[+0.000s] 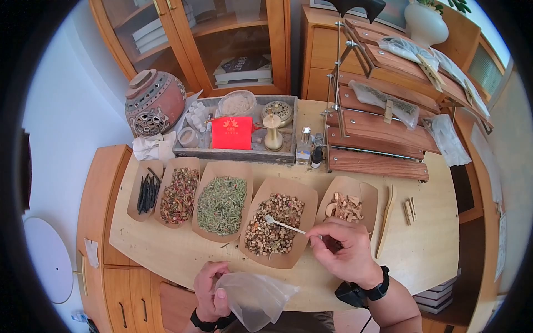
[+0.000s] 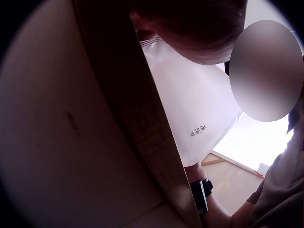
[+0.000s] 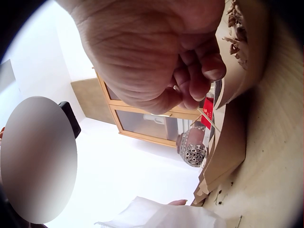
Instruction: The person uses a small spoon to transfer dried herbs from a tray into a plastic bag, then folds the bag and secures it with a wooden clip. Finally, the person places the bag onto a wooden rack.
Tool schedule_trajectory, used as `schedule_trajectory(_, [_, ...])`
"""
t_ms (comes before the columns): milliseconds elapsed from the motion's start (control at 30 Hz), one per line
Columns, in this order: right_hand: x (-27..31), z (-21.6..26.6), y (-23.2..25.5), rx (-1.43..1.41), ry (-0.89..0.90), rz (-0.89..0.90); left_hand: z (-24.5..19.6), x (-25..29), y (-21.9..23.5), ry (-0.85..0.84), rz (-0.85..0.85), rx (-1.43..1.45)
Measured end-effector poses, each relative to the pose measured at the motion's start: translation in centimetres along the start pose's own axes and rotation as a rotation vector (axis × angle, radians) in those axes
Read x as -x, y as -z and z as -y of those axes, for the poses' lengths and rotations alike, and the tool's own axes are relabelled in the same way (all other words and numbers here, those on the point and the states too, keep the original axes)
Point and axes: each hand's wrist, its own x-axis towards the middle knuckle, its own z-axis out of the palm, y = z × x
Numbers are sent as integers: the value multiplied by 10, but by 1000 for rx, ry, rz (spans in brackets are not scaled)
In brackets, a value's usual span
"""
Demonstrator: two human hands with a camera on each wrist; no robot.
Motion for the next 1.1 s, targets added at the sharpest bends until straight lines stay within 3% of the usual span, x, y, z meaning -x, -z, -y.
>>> schedule_trajectory(867, [1,2,0,-5,-3,2,-1,-2,0,-22,6,-9])
schedule_trajectory(1100, [-1,3,2,20,24,31,-5,1,-2,60,-13,14])
